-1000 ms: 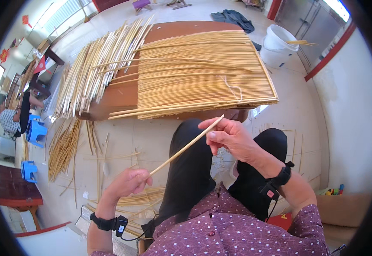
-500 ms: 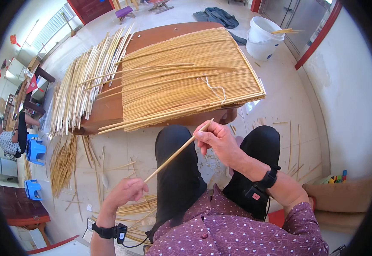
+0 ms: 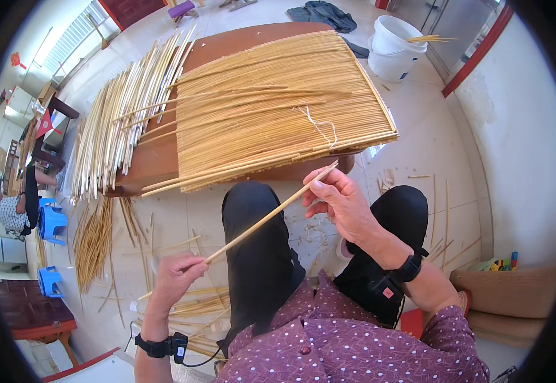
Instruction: The recorder is weaving and tying together long bamboo strips to create a mat or blind.
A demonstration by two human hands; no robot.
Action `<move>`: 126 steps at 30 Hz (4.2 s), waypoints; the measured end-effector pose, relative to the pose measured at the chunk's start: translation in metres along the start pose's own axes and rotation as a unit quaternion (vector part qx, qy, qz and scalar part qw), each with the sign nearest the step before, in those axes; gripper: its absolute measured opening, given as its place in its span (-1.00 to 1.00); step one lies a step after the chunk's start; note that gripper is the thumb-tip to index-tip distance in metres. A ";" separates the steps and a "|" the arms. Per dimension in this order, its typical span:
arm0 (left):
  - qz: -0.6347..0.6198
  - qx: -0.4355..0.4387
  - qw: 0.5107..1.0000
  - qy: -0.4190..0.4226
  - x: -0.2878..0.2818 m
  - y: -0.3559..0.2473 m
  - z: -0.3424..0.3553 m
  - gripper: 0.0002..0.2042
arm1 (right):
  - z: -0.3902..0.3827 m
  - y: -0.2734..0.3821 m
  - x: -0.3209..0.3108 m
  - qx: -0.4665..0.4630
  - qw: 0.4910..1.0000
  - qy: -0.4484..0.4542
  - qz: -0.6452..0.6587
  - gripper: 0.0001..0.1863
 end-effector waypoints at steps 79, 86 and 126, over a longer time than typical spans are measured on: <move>0.240 0.335 0.911 0.005 0.055 -0.141 0.125 -0.85 | 0.040 0.024 -0.043 -0.081 0.706 0.061 -0.701 -0.87; 0.286 0.369 0.884 0.006 0.092 -0.123 0.178 -0.86 | 0.041 0.073 -0.057 -0.258 0.633 -0.040 -0.729 -0.70; 0.186 0.264 0.946 0.040 0.100 -0.126 0.213 -0.85 | 0.063 0.117 -0.083 -0.175 0.745 -0.072 -0.639 -0.82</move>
Point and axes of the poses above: each hand's wrist, its own z-axis towards the middle knuckle, its own x-axis out of the palm, y = z × x, the point moved 8 cm from there along z, towards the middle knuckle, and after that the axes turned 9 degrees about -z, right-handed, at the moved point
